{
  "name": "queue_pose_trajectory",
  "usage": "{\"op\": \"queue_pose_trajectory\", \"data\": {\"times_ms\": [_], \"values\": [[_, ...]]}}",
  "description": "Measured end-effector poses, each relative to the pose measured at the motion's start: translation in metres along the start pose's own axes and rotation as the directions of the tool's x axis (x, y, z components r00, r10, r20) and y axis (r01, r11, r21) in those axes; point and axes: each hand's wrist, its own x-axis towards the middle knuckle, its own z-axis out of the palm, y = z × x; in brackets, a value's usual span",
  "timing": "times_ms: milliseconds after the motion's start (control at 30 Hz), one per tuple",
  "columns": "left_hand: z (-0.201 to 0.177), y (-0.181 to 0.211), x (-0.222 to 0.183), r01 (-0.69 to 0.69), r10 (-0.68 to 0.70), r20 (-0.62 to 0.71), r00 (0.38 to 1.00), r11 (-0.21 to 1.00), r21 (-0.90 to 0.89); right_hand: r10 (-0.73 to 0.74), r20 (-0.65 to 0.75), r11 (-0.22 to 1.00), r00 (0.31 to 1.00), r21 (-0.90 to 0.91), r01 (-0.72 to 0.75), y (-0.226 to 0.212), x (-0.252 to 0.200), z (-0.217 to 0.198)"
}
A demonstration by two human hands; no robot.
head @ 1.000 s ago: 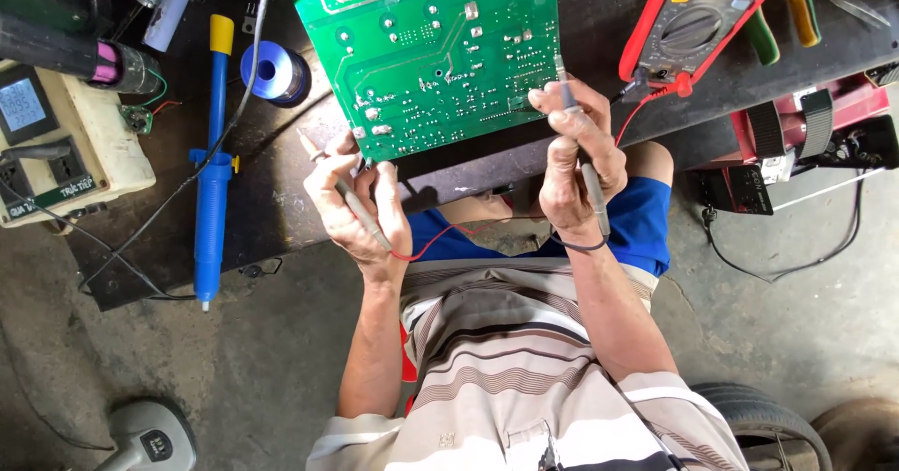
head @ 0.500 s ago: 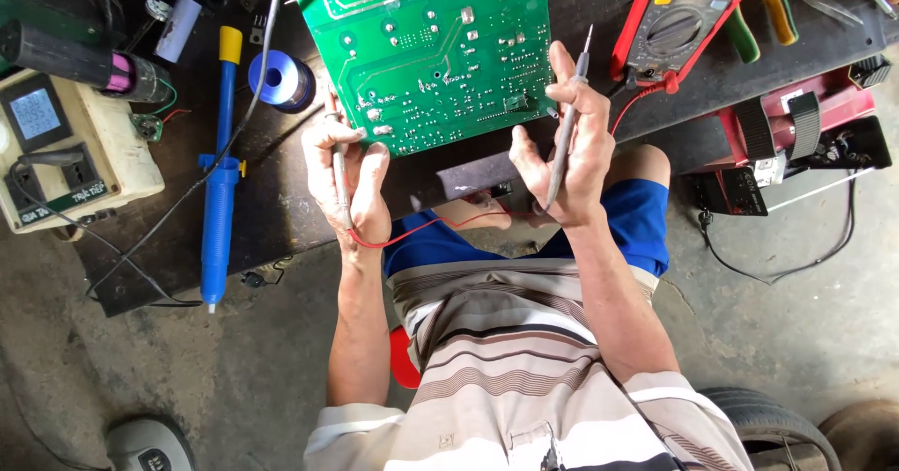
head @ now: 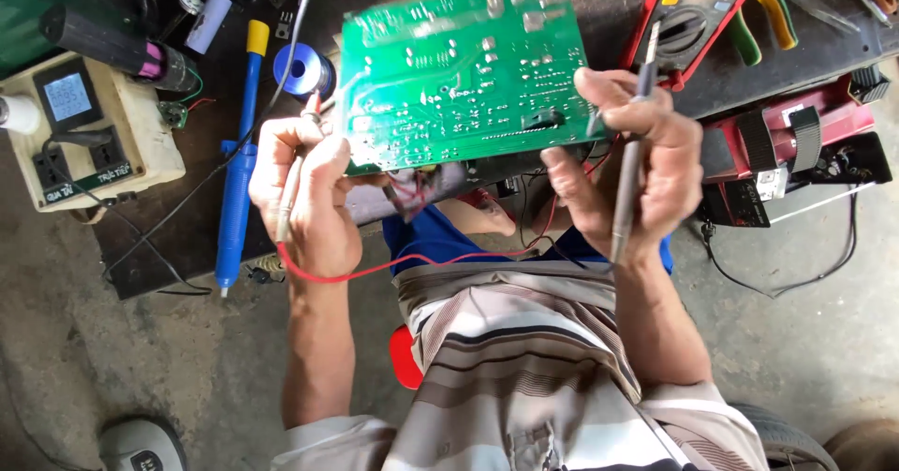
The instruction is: Testing and inspecting a circuit board using a multimeter at a repair bench.
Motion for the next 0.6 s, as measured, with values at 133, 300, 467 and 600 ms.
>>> {"op": "queue_pose_trajectory", "data": {"times_ms": [133, 300, 467, 600], "values": [[0.002, 0.031, -0.003, 0.035, -0.037, 0.017, 0.999, 0.994, 0.1, 0.02, -0.028, 1.0, 0.999, -0.019, -0.02, -0.024, 0.023, -0.004], [0.009, 0.063, 0.008, 0.222, -0.304, 0.107, 0.947, 0.855, 0.47, 0.087, 0.068, 0.977, 0.994, -0.203, -0.072, -0.036, 0.052, -0.011], [0.014, 0.053, 0.039, 0.136, -0.232, 0.193, 0.953, 0.9, 0.414, 0.086, 0.149, 0.953, 0.985, -0.302, -0.038, 0.015, 0.064, -0.011], [0.007, 0.018, 0.086, 0.362, -0.48, 0.09, 0.873, 0.76, 0.54, 0.144, 0.32, 0.974, 0.936, 0.123, -0.192, 0.029, 0.091, 0.005]]}}
